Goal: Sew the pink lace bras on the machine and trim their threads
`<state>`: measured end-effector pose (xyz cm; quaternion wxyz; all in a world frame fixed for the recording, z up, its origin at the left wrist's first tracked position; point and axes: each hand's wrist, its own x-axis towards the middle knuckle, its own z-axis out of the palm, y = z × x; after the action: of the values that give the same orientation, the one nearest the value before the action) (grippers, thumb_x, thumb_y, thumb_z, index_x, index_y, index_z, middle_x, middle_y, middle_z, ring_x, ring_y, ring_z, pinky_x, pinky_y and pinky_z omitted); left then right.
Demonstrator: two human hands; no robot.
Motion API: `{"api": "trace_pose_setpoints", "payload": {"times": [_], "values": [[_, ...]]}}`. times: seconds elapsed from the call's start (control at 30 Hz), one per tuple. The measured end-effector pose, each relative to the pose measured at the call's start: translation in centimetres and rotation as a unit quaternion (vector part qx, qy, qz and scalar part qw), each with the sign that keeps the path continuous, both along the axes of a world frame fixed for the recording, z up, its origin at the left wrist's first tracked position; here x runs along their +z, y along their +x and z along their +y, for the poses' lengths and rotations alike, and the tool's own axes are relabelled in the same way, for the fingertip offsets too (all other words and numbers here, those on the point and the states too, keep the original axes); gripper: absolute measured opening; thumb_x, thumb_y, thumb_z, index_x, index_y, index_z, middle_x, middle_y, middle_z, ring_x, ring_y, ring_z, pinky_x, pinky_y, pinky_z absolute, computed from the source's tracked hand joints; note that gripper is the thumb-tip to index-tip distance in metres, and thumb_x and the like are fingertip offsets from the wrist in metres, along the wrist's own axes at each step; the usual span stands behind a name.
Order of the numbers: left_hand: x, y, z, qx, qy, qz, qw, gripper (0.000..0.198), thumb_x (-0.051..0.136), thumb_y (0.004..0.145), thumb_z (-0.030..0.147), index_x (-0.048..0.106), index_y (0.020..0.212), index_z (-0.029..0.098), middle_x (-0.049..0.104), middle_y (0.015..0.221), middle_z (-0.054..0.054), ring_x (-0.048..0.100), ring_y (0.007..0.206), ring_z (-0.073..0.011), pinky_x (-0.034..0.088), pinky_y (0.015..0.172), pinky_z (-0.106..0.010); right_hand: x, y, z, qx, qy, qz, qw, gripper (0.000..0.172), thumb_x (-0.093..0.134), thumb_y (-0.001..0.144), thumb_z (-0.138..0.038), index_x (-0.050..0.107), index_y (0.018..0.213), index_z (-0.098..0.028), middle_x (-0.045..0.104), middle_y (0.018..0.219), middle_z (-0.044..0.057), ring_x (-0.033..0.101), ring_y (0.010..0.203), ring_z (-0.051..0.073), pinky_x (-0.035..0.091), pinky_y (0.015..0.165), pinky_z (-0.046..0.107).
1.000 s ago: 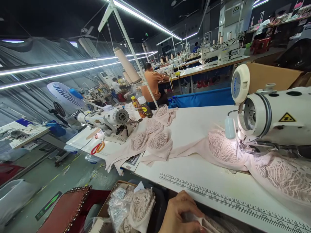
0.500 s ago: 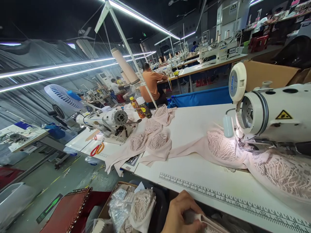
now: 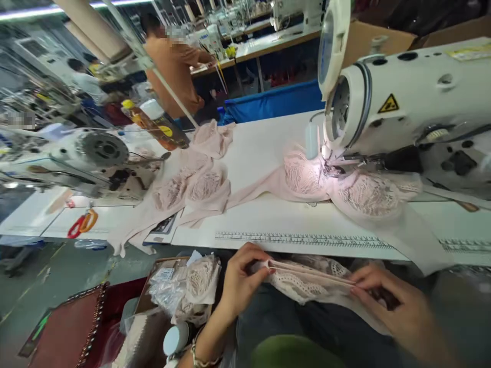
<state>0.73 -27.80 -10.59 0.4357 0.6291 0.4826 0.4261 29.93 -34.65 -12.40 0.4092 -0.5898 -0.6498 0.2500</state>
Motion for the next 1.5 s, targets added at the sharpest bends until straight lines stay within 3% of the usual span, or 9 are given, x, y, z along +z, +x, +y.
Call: {"api": "trace_pose_setpoints", "payload": {"times": [0.27,0.7,0.9,1.07,1.17,1.23,1.3,1.37,1.5], "values": [[-0.2,-0.2,0.0,-0.006,0.011,0.037,0.999,0.012,0.079,0.081,0.031,0.076,0.081,0.019,0.068,0.081,-0.005,0.064,0.078,-0.0180,0.050,0.068,-0.025,1.2,-0.2,0.3,0.011,0.010,0.044,0.999,0.026,0.068,0.092,-0.034,0.060,0.069,-0.024,0.070,0.075,0.003,0.055,0.047,0.013,0.041,0.041,0.026],[-0.7,0.1,-0.5,0.000,0.025,0.024,0.999,0.004,0.075,0.085,0.024,0.076,0.084,0.020,0.065,0.082,-0.004,0.063,0.078,-0.0174,0.049,0.067,-0.025,-0.3,-0.5,-0.1,-0.029,0.007,-0.058,0.998,0.013,0.060,0.096,-0.039,0.067,0.097,-0.028,0.066,0.073,0.002,0.055,0.050,0.014,0.040,0.041,0.024],[-0.6,0.4,-0.6,0.010,0.012,-0.027,1.000,0.016,0.081,0.082,0.034,0.077,0.081,0.019,0.067,0.079,-0.005,0.063,0.077,-0.0177,0.050,0.068,-0.027,1.1,0.6,0.5,0.032,-0.045,0.015,0.998,0.024,0.064,0.092,-0.046,0.068,0.076,-0.028,0.066,0.075,0.005,0.060,0.056,0.018,0.044,0.041,0.026],[-0.4,-0.4,-0.3,-0.044,-0.065,-0.061,0.995,0.027,0.082,0.080,0.041,0.074,0.079,0.016,0.067,0.081,-0.007,0.064,0.079,-0.0190,0.053,0.072,-0.029,3.0,2.3,1.1,0.142,-0.094,0.103,0.980,0.025,0.065,0.091,-0.042,0.067,0.069,-0.029,0.060,0.063,0.005,0.059,0.055,0.021,0.050,0.046,0.029],[0.1,0.0,-0.3,-0.140,-0.117,0.000,0.983,0.026,0.075,0.087,0.040,0.071,0.098,0.016,0.071,0.102,-0.011,0.066,0.099,-0.0234,0.052,0.090,-0.035,4.3,1.0,1.3,0.168,-0.098,0.072,0.978,0.022,0.065,0.091,-0.037,0.066,0.071,-0.028,0.061,0.065,0.004,0.059,0.056,0.020,0.048,0.048,0.029],[0.6,1.3,-0.6,-0.226,-0.094,0.026,0.969,0.032,0.070,0.091,0.037,0.065,0.117,0.019,0.066,0.123,-0.013,0.060,0.117,-0.0260,0.046,0.103,-0.040,4.7,-0.8,1.4,0.155,-0.069,0.023,0.985,0.018,0.063,0.091,-0.030,0.064,0.073,-0.027,0.063,0.070,0.003,0.061,0.061,0.019,0.048,0.051,0.028],[0.7,3.0,-1.2,-0.285,-0.050,0.022,0.957,0.028,0.066,0.094,0.035,0.064,0.117,0.020,0.061,0.128,-0.013,0.056,0.121,-0.0254,0.045,0.105,-0.039,4.8,-2.7,1.6,0.166,-0.041,-0.021,0.985,0.016,0.060,0.090,-0.021,0.061,0.075,-0.025,0.062,0.073,0.002,0.062,0.066,0.018,0.047,0.054,0.027],[0.6,4.5,-1.7,-0.290,-0.019,0.015,0.957,0.014,0.061,0.097,0.031,0.066,0.097,0.018,0.063,0.114,-0.011,0.059,0.109,-0.0226,0.048,0.096,-0.035,4.6,-3.8,1.7,0.172,-0.032,-0.044,0.984,0.016,0.058,0.089,-0.016,0.058,0.075,-0.024,0.062,0.074,0.001,0.061,0.066,0.016,0.045,0.054,0.026],[-0.2,5.9,-2.0,-0.232,0.002,0.017,0.973,0.021,0.055,0.098,0.024,0.061,0.079,0.017,0.057,0.090,-0.007,0.055,0.090,-0.0186,0.047,0.079,-0.029,3.9,-3.5,1.7,0.161,-0.070,-0.028,0.984,0.015,0.057,0.093,-0.021,0.060,0.078,-0.024,0.063,0.076,0.001,0.059,0.062,0.014,0.044,0.051,0.025]]}}
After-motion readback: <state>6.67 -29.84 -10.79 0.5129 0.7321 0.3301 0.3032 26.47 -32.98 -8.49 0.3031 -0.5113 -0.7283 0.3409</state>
